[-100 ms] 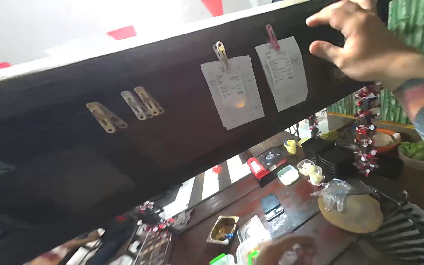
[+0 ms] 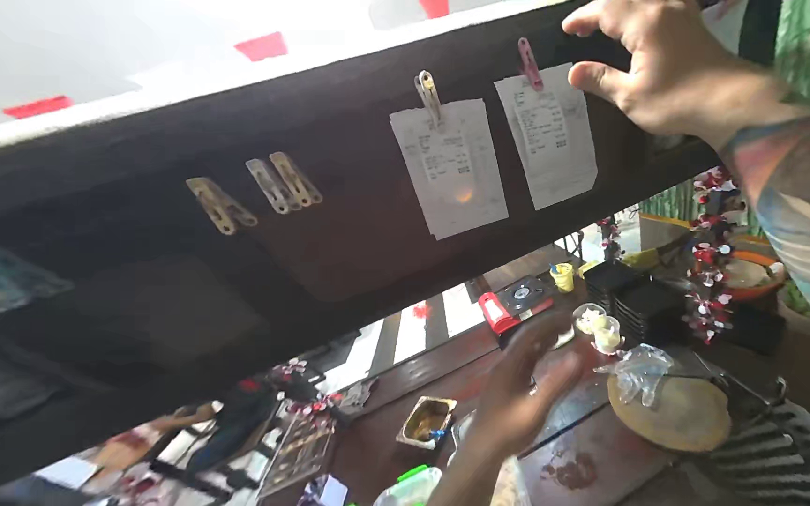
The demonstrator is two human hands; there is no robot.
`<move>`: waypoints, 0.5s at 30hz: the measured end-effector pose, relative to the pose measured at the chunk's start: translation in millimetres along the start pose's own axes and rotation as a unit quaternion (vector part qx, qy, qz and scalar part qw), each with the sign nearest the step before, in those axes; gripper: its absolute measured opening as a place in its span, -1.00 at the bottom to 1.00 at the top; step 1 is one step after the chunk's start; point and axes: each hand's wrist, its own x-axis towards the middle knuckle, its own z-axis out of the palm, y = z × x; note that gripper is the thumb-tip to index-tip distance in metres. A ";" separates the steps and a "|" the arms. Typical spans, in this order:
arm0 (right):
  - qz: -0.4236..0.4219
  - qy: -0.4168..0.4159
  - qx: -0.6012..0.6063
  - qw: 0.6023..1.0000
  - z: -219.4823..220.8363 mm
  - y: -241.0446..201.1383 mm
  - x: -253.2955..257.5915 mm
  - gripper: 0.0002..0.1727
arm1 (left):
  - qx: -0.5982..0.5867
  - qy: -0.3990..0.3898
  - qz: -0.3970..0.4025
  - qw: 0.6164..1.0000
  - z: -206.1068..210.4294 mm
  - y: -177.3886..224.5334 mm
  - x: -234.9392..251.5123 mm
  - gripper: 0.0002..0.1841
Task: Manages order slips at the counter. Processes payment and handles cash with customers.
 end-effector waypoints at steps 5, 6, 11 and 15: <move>-0.008 -0.002 0.019 1.000 12.3 -2.2 25.8 -0.40 | 0.017 0.178 -0.056 0.982 8.4 26.9 127.8 -0.09; -0.010 -0.005 0.017 1.000 14.1 -1.5 27.6 -0.41 | 0.026 0.206 -0.054 0.977 8.5 27.0 144.9 -0.03; -0.022 -0.038 0.003 0.999 15.1 -0.7 33.1 -0.42 | 0.063 0.251 -0.025 0.966 2.6 20.9 194.7 -0.10; -0.032 -0.048 0.013 0.998 18.2 -3.4 41.0 -0.45 | 0.043 0.248 -0.002 0.968 4.3 21.3 209.6 -0.47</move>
